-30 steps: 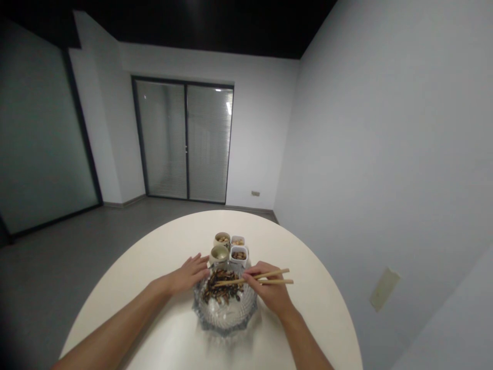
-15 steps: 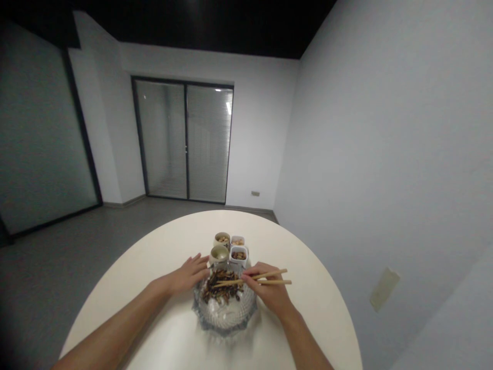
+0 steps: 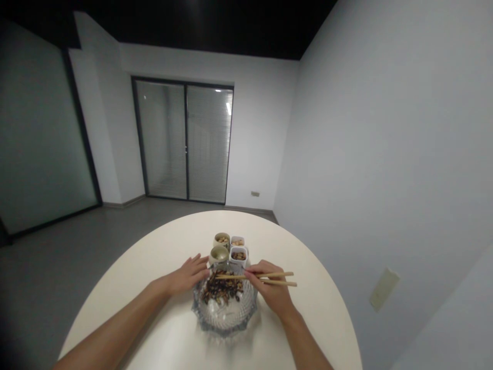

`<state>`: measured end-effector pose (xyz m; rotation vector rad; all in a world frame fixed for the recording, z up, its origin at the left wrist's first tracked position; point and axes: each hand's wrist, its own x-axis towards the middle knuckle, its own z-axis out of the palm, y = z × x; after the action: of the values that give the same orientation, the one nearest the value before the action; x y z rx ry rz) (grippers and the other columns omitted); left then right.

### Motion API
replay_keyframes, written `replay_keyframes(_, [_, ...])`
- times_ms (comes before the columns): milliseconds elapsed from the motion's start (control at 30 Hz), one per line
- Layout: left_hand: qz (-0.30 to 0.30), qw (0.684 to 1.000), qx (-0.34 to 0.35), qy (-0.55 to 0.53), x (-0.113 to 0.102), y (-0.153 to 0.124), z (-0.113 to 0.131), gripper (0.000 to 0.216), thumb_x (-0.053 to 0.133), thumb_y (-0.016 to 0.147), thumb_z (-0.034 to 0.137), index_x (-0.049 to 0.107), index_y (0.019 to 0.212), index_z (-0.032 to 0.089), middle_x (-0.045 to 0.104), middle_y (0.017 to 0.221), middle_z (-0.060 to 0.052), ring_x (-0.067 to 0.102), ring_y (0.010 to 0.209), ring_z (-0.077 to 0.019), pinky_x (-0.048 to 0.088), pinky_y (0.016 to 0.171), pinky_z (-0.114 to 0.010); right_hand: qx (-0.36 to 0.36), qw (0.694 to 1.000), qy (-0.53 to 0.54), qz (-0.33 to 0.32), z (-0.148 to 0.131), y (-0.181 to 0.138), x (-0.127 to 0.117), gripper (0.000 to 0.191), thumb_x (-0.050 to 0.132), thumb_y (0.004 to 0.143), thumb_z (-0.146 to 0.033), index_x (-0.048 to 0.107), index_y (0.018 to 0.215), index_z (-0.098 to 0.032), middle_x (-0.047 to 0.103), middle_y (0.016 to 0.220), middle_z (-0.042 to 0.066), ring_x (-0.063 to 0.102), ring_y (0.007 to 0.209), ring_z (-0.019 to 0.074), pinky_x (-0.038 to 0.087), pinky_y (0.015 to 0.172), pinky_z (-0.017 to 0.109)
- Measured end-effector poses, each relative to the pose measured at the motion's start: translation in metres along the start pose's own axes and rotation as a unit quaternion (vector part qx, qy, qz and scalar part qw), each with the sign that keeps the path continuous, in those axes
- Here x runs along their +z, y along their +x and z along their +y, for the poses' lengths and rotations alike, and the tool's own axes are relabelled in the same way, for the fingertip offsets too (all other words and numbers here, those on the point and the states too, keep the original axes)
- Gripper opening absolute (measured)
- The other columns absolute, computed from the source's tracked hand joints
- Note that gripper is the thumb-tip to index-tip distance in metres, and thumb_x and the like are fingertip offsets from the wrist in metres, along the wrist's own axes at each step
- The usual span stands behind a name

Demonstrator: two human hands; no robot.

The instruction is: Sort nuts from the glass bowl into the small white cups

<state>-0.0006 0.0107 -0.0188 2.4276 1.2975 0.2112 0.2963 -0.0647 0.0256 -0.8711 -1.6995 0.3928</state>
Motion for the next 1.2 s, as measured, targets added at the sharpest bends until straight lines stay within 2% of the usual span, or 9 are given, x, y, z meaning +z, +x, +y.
replay_keyframes(167, [0.001, 1.0, 0.001, -0.01, 0.001, 0.0, 0.0, 0.06, 0.02, 0.104, 0.063, 0.048, 0.144, 0.028, 0.023, 0.16, -0.006, 0.009, 0.147, -0.0364, 0.008, 0.116, -0.058, -0.01, 0.995, -0.023, 0.096, 0.003, 0.0, 0.001, 0.006, 0.073, 0.084, -0.029, 0.076, 0.084, -0.024, 0.071, 0.072, 0.003, 0.064, 0.063, 0.0181, 0.053, 0.058, 0.03])
replay_keyframes(300, [-0.001, 1.0, -0.006, -0.01, 0.002, 0.0, -0.001, 0.06, 0.02, 0.103, 0.063, 0.048, 0.143, 0.029, 0.023, 0.16, -0.005, 0.009, 0.147, -0.0358, 0.008, 0.116, -0.058, -0.011, 0.99, -0.043, 0.132, 0.005, 0.001, 0.006, 0.007, 0.071, 0.085, -0.03, 0.076, 0.085, -0.024, 0.07, 0.071, 0.003, 0.063, 0.063, 0.0186, 0.053, 0.059, 0.031])
replay_keyframes(600, [0.002, 1.0, 0.001, -0.019, -0.003, -0.003, 0.003, 0.058, 0.019, 0.103, 0.063, 0.044, 0.147, 0.034, 0.024, 0.16, -0.004, 0.009, 0.146, -0.0386, 0.007, 0.114, -0.062, -0.02, 0.991, -0.033, 0.127, 0.007, -0.001, 0.019, 0.006, 0.071, 0.086, -0.027, 0.076, 0.086, -0.027, 0.072, 0.075, 0.002, 0.066, 0.067, 0.0194, 0.053, 0.062, 0.032])
replay_keyframes(1000, [-0.01, 1.0, -0.002, -0.003, -0.004, -0.003, 0.003, 0.059, 0.019, 0.104, 0.062, 0.046, 0.145, 0.028, 0.022, 0.16, -0.007, 0.008, 0.147, -0.036, 0.007, 0.115, -0.059, -0.009, 0.993, -0.02, 0.119, 0.004, 0.0, 0.021, 0.007, 0.071, 0.086, -0.031, 0.076, 0.085, -0.026, 0.072, 0.074, 0.003, 0.066, 0.067, 0.0198, 0.053, 0.061, 0.032])
replay_keyframes(1200, [-0.001, 1.0, 0.004, -0.009, -0.002, -0.003, 0.003, 0.056, 0.019, 0.104, 0.062, 0.041, 0.147, 0.035, 0.023, 0.16, -0.003, 0.009, 0.147, -0.0348, 0.007, 0.115, -0.059, -0.005, 0.993, -0.024, 0.113, 0.005, 0.0, 0.021, 0.008, 0.071, 0.085, -0.032, 0.077, 0.084, -0.026, 0.072, 0.074, 0.003, 0.066, 0.066, 0.0204, 0.053, 0.061, 0.032])
